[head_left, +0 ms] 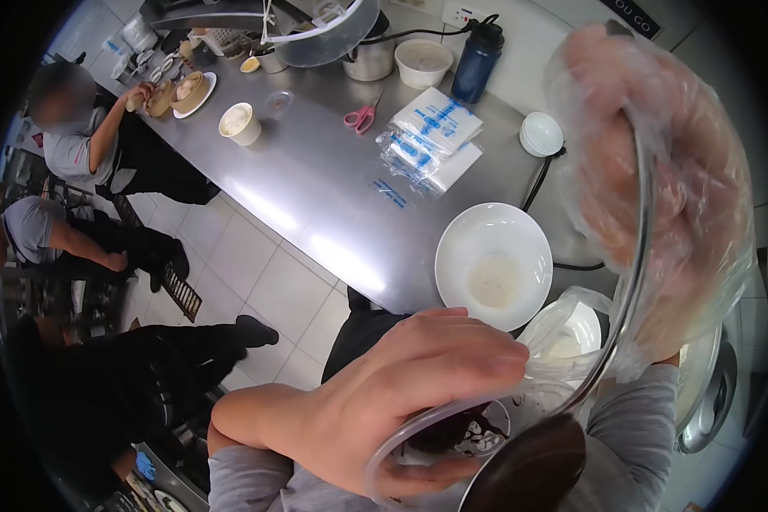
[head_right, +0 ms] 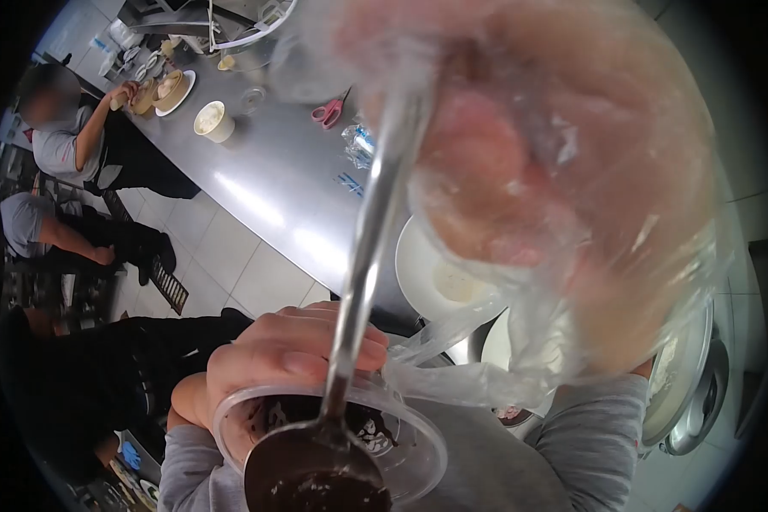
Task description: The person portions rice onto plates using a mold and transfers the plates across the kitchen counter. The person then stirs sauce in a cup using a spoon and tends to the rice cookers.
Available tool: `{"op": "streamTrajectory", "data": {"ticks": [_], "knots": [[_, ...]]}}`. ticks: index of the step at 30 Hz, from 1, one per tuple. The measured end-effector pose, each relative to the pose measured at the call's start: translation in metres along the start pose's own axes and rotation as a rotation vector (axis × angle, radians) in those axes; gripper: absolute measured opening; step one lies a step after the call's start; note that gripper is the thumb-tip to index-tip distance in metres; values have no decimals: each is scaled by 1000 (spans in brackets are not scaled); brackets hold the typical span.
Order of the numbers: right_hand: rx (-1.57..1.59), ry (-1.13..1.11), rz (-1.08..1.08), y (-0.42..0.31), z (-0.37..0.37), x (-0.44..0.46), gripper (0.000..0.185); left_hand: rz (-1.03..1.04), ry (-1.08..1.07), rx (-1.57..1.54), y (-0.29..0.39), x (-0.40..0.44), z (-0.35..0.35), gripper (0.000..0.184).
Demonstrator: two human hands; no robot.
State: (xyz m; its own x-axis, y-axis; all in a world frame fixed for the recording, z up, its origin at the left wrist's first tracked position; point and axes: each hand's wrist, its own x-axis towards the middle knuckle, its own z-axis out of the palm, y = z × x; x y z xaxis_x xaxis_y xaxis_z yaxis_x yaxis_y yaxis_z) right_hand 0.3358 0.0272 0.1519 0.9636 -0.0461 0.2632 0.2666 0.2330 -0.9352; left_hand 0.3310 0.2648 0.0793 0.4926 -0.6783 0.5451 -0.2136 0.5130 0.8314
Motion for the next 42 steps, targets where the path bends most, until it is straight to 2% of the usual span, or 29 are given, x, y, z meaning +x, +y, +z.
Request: {"op": "streamTrajectory", "data": {"ticks": [1, 6, 8, 10, 12, 13, 16, 18, 20, 21, 24, 26, 27, 29, 32, 35, 42], "knots": [[-4, 3, -1, 0, -1, -1, 30, 20, 27, -2, -4, -2, 3, 71], [-30, 11, -17, -4, -3, -10, 33, -137, -54, 86, 7, 1, -8, 76], [-51, 17, -29, -8, -6, -17, 34, -65, -4, 228, 6, 4, -8, 82], [-62, 33, -44, -13, -11, -26, 35, -167, -5, 184, 11, 3, -10, 80], [-8, 123, -44, -15, -19, -43, 36, -225, 29, 129, 11, 1, -8, 80], [104, 246, 0, -12, -19, -53, 37, -233, 64, 97, 9, -1, -6, 82], [-98, 349, -71, 18, 9, -61, 48, -251, 42, 62, 7, -4, -13, 88], [-397, 77, 110, 2, 38, -40, 61, -326, -13, 62, 11, -5, -19, 92], [-562, 41, 111, 6, 43, -36, 68, -301, 69, 94, 2, -13, -26, 94], [-580, 142, 25, 17, 38, -40, 68, -293, 110, 105, -5, -19, -31, 95], [-656, 309, 21, 22, 21, -55, 63, -236, 287, 209, -44, -28, -72, 103], [-682, 379, 56, 26, 14, -62, 58, -308, 475, 186, -59, -26, -100, 99], [-682, 417, 63, 34, 12, -69, 55, -282, 476, 375, -72, -29, -119, 97], [-634, 465, 76, 46, 8, -78, 47, -242, 506, 498, -102, -38, -154, 93], [-531, 529, 131, 58, 9, -87, 37, -297, 528, 716, -147, -55, -216, 91], [-495, 650, 203, 83, 13, -86, 31, -415, 619, 575, -195, -62, -270, 88], [-461, 978, 312, 126, 58, -76, 22, -369, 673, 623, -284, -5, -363, 86]]}}
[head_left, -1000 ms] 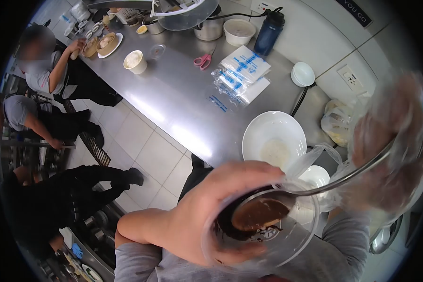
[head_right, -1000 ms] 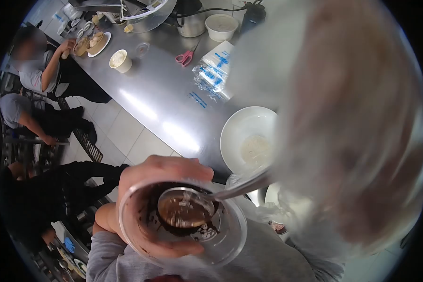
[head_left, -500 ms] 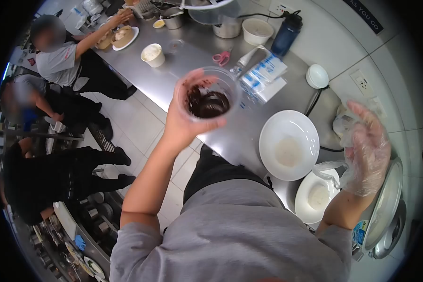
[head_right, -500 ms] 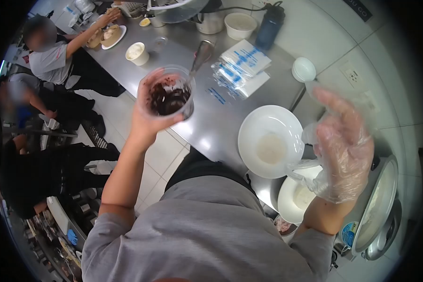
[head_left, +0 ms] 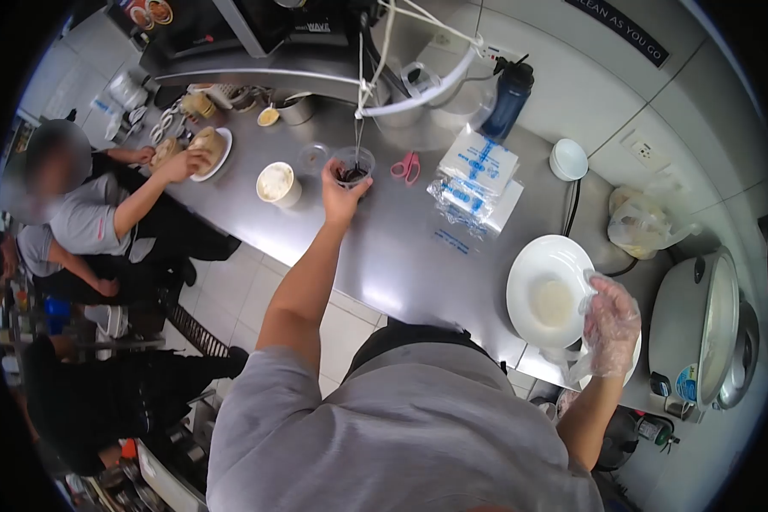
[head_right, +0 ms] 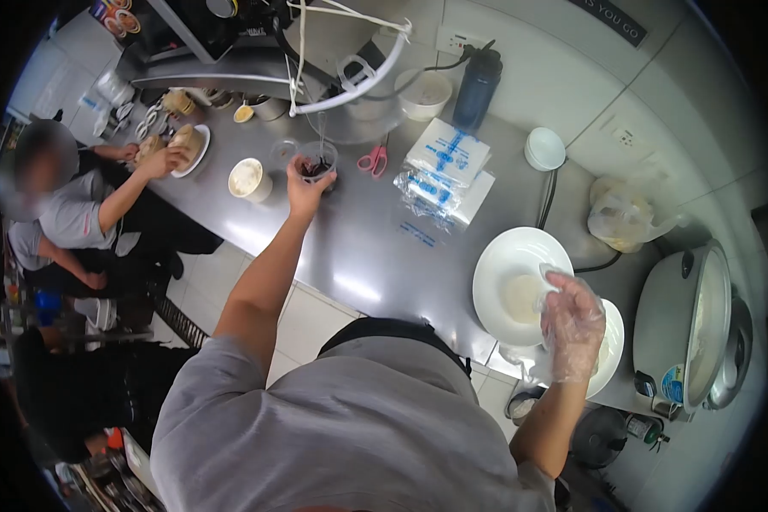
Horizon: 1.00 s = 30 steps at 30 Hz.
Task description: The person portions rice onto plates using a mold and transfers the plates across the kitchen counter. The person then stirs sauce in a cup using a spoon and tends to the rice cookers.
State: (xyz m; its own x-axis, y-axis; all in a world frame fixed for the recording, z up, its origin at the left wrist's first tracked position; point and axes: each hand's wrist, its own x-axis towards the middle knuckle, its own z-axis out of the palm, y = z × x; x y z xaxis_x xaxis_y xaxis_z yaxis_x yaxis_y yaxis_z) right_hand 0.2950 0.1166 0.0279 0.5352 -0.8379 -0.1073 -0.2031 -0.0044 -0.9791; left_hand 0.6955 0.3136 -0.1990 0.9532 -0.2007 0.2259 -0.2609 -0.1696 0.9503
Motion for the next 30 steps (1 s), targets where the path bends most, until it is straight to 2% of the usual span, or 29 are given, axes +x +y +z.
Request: {"op": "streamTrajectory", "data": {"ticks": [3, 5, 8, 9, 12, 14, 15, 16, 18, 20, 21, 22, 23, 24, 25, 27, 30], "knots": [[4, 90, -7, 11, 5, -9, 19, -40, 2, -25, -25, 57, 12, 85], [-10, 157, 41, 14, 9, -13, 17, -111, -71, -3, -9, 75, 12, 80], [27, 203, 82, 19, 16, -16, 16, -15, 194, 202, -84, 101, 30, 73], [52, 209, 89, 20, 19, -18, 15, -97, 241, 131, -72, 87, 33, 69], [-24, 230, 128, 17, 33, -18, 16, 61, 158, 95, -63, 30, 33, 65], [8, 208, 113, 13, 46, -19, 17, 95, -68, 9, -47, -27, 26, 59], [22, 193, 107, 11, 53, -20, 17, 68, -247, 22, -53, -54, 24, 57], [13, 141, 105, 8, 59, -19, 17, 62, -430, 80, -30, -82, 14, 47], [6, 62, 95, 4, 69, -16, 17, -198, -960, -112, 10, -110, 3, 43], [-18, 12, 50, 1, 79, -15, 17, -404, -1341, -524, 116, -107, -14, 39], [-31, -32, 53, 0, 83, -13, 17, -265, -1527, -677, 160, -98, -22, 60], [-45, -90, 49, 2, 87, -11, 16, -195, -1712, -927, 210, -90, -38, 77], [-53, -113, 24, 4, 90, -11, 16, -120, -1889, -1046, 255, -83, -57, 92], [-63, -140, 0, 6, 92, -12, 16, 73, -1949, -1133, 280, -86, -76, 102], [-72, -166, -28, 8, 94, -10, 15, 260, -1794, -1285, 301, -96, -98, 100], [-55, -169, 13, 13, 95, -11, 16, 344, -1620, -1309, 310, -104, -109, 95], [-100, -177, 172, 32, 104, -5, 19, 62, -1472, -917, 271, -68, -93, 83]]}}
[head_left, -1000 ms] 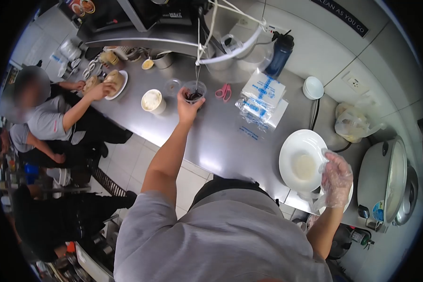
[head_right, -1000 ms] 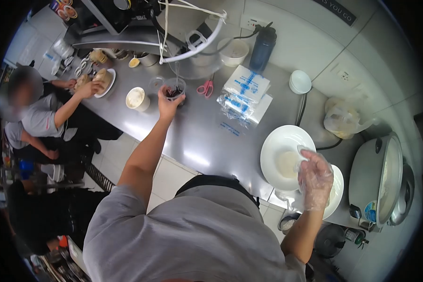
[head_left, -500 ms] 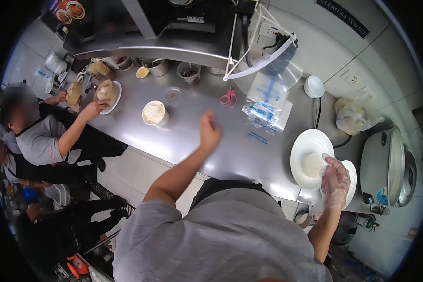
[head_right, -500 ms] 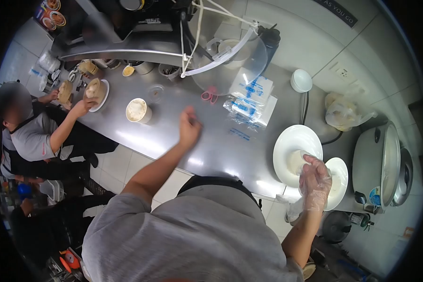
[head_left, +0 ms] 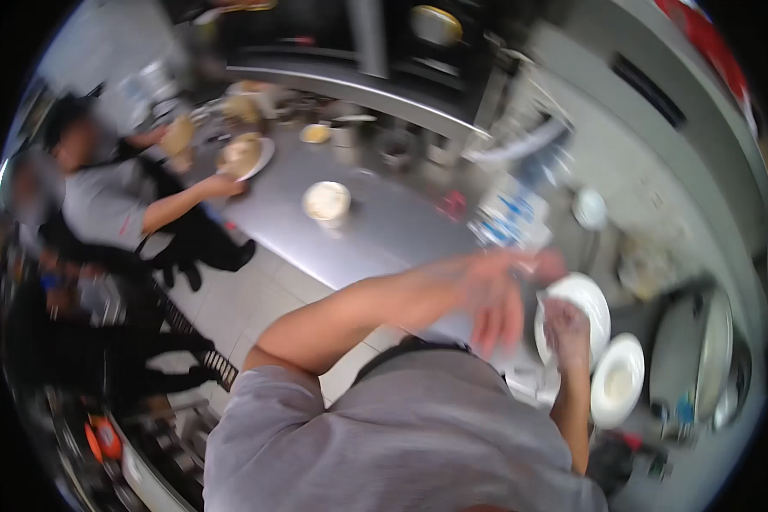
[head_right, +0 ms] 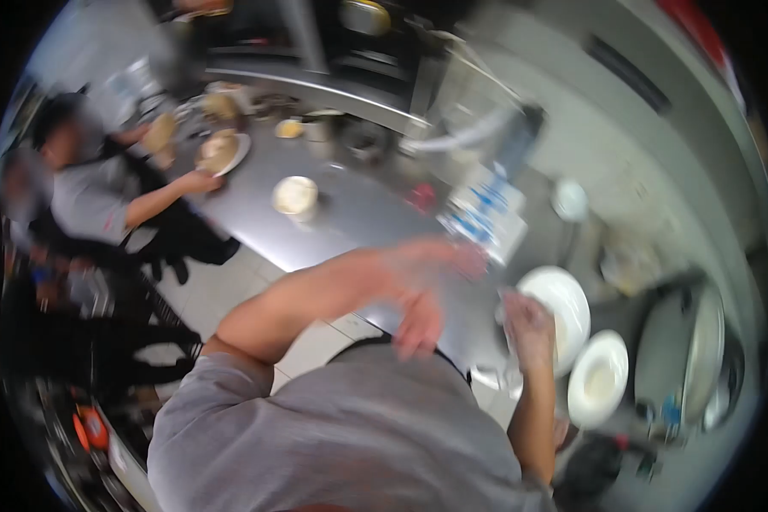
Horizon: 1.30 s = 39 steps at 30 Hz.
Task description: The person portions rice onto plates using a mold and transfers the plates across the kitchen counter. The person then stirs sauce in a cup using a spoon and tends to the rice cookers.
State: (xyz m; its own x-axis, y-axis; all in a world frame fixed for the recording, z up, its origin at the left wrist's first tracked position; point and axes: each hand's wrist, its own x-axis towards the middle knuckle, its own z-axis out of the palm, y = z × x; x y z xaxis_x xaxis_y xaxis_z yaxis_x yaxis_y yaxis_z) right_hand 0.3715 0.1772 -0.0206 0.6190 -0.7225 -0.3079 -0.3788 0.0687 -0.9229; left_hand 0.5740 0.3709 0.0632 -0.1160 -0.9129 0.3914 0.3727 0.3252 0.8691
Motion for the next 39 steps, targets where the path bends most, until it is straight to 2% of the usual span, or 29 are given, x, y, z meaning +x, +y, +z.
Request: {"op": "streamTrajectory", "data": {"ticks": [1, 2, 3, 5, 7, 8, 9, 12, 13, 14, 15, 16, 17, 18, 19, 22, 23, 24, 25, 26, 29, 32, 35, 37, 38, 39], "knots": [[-2, -35, 47, 18, 3, 13, 20, -178, 344, 102, -19, 0, -29, 73], [-1, -80, 37, 35, 11, 22, 21, -346, 683, 280, -52, -3, -75, 72], [9, -122, 47, 39, 22, 22, 21, -477, 946, 298, -80, -13, -127, 75], [-9, -217, 80, 64, 40, 24, 19, -601, 1251, 336, -139, -51, -196, 79], [-41, -304, 76, 68, 60, 41, 17, -684, 938, 485, -163, -67, -163, 78], [-67, -366, 89, 75, 65, 40, 16, -735, 801, 492, -139, -67, -104, 61], [-89, -427, 102, 84, 69, 42, 15, -775, 634, 525, -151, -82, -79, 56], [-384, -508, -106, 121, 79, 61, 14, -1134, 553, 717, -198, -152, -19, 36], [-425, -557, -124, 122, 79, 61, 17, -1040, 674, 897, -209, -187, 7, 40], [-466, -602, -140, 122, 78, 58, 19, -1111, 669, 958, -220, -223, 30, 41], [-504, -645, -165, 121, 80, 59, 22, -1330, 856, 1012, -262, -272, 47, 40], [-576, -696, -261, 127, 79, 60, 23, -1444, 950, 972, -280, -305, 74, 37], [-647, -745, -360, 138, 80, 63, 25, -1537, 969, 995, -294, -326, 105, 35], [-720, -789, -461, 148, 81, 69, 26, -1548, 946, 949, -307, -344, 131, 37], [-722, -837, -493, 154, 82, 69, 27, -1491, 1003, 931, -319, -349, 158, 33], [-775, -982, -545, 175, 88, 56, 27, -1531, 1132, 651, -363, -344, 207, 30], [-822, -1023, -525, 186, 88, 52, 24, -1575, 1063, 722, -410, -365, 215, 29], [-888, -1039, -895, 199, 84, 49, 18, -1618, 993, 795, -458, -386, 223, 28], [-987, -1032, -1121, 219, 81, 45, 16, -1659, 922, 867, -499, -403, 232, 28], [-1076, -1019, -1351, 237, 78, 43, 15, -1602, 989, 723, -515, -390, 244, 28], [-1072, -1356, -1457, 260, 66, 35, 25, -1468, 1213, 340, -538, -339, 285, 32], [-1230, -1684, -1182, 309, 55, 39, 26, -1383, 1434, 119, -499, -267, 322, 38], [-1348, -1706, -1055, 354, 35, 50, 27, -1339, 1717, 91, -510, -258, 355, 38], [-1342, -1609, -972, 382, 16, 61, 28, -1251, 1896, 32, -517, -258, 382, 37], [-1333, -1560, -930, 392, 12, 66, 29, -1295, 1874, 14, -521, -260, 393, 36], [-1392, -1612, -920, 393, 12, 67, 30, -1339, 1850, -3, -527, -264, 404, 35]]}}
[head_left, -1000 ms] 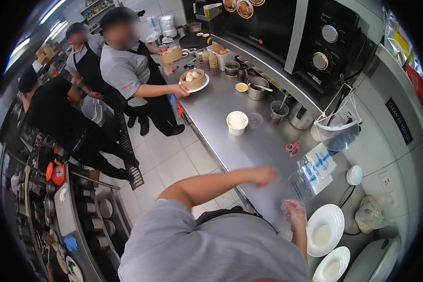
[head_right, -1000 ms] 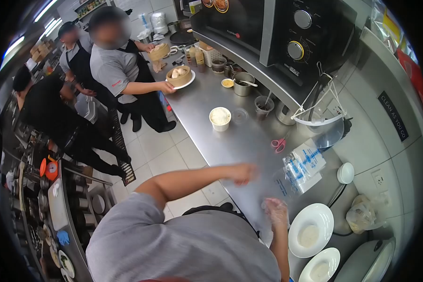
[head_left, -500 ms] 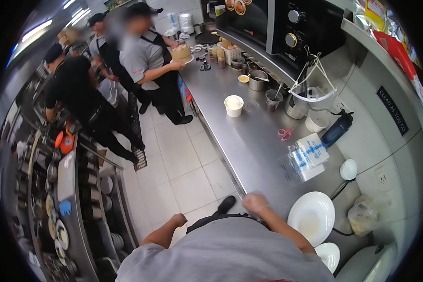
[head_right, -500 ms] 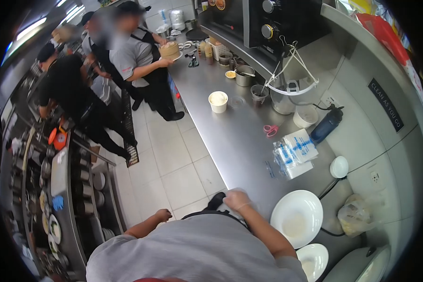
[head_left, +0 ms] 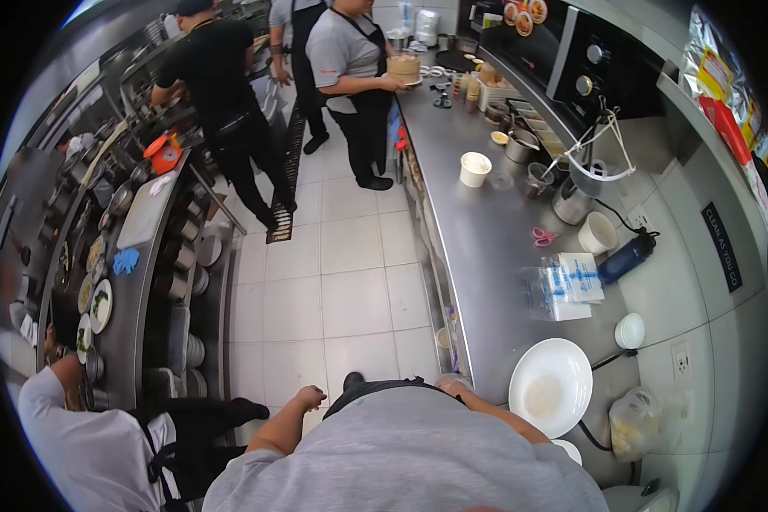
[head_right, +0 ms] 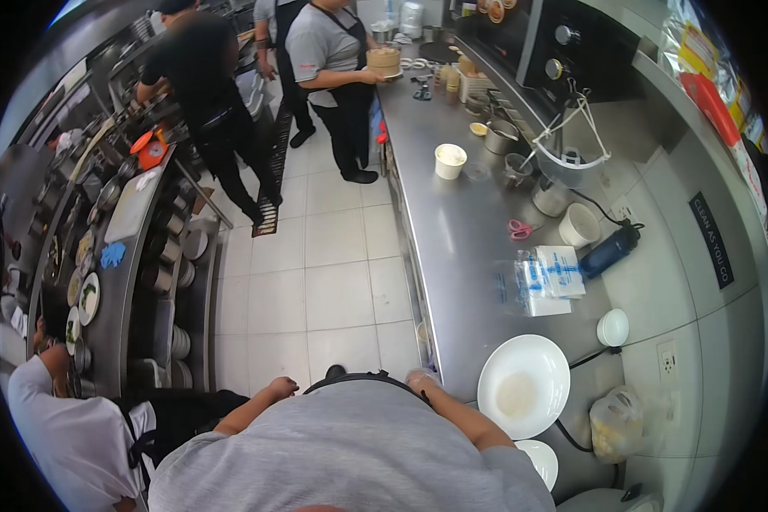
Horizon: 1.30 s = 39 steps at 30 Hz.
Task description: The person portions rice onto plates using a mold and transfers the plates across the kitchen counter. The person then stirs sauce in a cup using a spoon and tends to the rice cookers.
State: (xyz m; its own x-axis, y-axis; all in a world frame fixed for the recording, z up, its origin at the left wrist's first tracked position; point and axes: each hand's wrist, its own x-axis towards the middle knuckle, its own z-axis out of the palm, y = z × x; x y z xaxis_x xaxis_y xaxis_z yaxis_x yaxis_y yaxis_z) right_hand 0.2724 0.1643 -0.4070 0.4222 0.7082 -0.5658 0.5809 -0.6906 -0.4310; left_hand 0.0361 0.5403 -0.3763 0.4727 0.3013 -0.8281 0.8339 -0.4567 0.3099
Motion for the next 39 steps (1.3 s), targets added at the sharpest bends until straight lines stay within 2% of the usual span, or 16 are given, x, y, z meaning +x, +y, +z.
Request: {"op": "streamTrajectory", "data": {"ticks": [3, 6, 10, 13, 15, 19, 22, 25, 29, 31, 32, 34, 35, 36, 38, 39], "knots": [[-172, -155, 43, -7, 4, 5, 31, -41, -18, 36, -38, -2, 4, 33], [-93, -162, 178, -70, -56, -42, 31, -66, -18, -50, -67, -6, 7, 33], [-119, -88, 253, -78, -51, -49, 30, 9, 41, -199, -88, -8, 7, 36], [-338, -248, 236, -34, 8, -7, 32, 36, 94, -318, -101, -26, -2, 37], [-345, -296, 212, 4, 57, 19, 34, 29, 119, -373, -120, -38, -7, 37], [-257, -232, 297, -48, 64, 17, 35, -7, 114, -351, -181, -39, -6, 33], [-610, -355, -136, -89, 58, 24, 34, -75, 58, -241, -239, -44, -1, 28], [-747, -332, -211, -138, 51, 35, 20, -158, 37, -127, -279, -58, 1, 27], [-642, -251, -161, -147, 71, 75, 20, -164, 40, -234, -306, -78, -2, 28], [-574, -264, -105, -150, 70, 89, 33, -143, 34, -234, -309, -82, -7, 30], [-525, -234, -34, -149, 71, 94, 32, -101, 112, -291, -310, -70, -4, 30], [-702, -303, -179, -157, 48, 85, 31, 25, 348, -473, -306, -48, 0, 33], [-793, -337, -253, -162, 37, 82, 31, 67, 357, -595, -298, -43, -6, 35], [-801, -329, -247, -163, 32, 81, 30, 107, 363, -719, -251, -75, -38, 38], [-817, -318, -241, -151, 26, 77, 27, 225, 399, -760, -209, -91, -73, 39], [-762, -317, -148, -133, 35, 87, 26, 246, 409, -756, -194, -94, -85, 39]]}}
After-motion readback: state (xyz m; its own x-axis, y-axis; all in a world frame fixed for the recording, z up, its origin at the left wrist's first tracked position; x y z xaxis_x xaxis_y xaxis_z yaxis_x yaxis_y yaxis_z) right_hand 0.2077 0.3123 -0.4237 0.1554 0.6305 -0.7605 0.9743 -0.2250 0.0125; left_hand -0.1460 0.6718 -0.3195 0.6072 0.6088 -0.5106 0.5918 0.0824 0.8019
